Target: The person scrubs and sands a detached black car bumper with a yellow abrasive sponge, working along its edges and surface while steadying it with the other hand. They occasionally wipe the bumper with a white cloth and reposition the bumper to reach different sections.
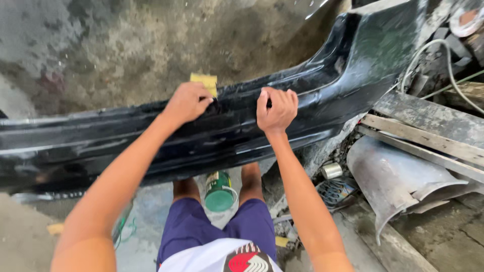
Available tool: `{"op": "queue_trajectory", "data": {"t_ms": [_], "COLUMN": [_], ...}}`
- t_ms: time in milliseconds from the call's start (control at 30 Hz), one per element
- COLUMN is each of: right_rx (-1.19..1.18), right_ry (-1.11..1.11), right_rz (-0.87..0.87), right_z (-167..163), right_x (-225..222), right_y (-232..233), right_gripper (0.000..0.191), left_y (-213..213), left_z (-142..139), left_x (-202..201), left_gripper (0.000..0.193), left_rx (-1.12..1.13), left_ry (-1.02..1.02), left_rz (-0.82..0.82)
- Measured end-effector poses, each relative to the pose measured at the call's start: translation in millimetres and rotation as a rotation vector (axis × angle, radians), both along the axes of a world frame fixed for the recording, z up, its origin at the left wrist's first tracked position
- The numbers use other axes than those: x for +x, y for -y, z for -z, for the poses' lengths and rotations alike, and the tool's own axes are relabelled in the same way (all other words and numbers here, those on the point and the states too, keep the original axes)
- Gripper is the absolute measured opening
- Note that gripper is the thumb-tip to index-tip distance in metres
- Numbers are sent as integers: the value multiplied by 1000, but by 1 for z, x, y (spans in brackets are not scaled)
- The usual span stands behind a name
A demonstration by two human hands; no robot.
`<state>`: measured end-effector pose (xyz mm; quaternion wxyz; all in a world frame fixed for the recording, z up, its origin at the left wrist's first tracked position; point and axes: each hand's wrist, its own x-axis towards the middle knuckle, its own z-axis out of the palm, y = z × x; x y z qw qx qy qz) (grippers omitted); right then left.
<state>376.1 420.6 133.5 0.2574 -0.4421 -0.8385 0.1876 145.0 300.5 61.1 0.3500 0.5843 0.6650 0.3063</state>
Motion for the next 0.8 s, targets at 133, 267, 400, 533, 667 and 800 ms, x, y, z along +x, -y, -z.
{"op": "queue_trajectory", "data": {"t_ms": [133, 267, 400, 533, 667, 800], "right_rx": [29, -8, -14, 2, 8, -9], "right_ry": [-4, 12, 21, 18, 36, 38], "right_rz": [24, 15, 5, 34, 4, -7], "right_z": [3, 7, 9, 8, 5, 4], "right_x": [1, 3, 4, 3, 1, 0], "right_y": [1, 2, 3, 3, 2, 2], "right_gripper": [18, 18, 17, 17, 17, 18], "left_y": [-7, -13, -4, -6, -15, -4], "left_z": [3, 11, 14, 17, 19, 16], "left_x": [5, 6, -6, -5, 3, -8], "left_gripper": [14, 15, 15, 14, 13, 14], "left_rx": [3, -47, 24, -10, 6, -12], "left_ry": [31, 73, 84, 49, 83, 103], "left_rz": [8, -52, -20, -6, -14, 0]}}
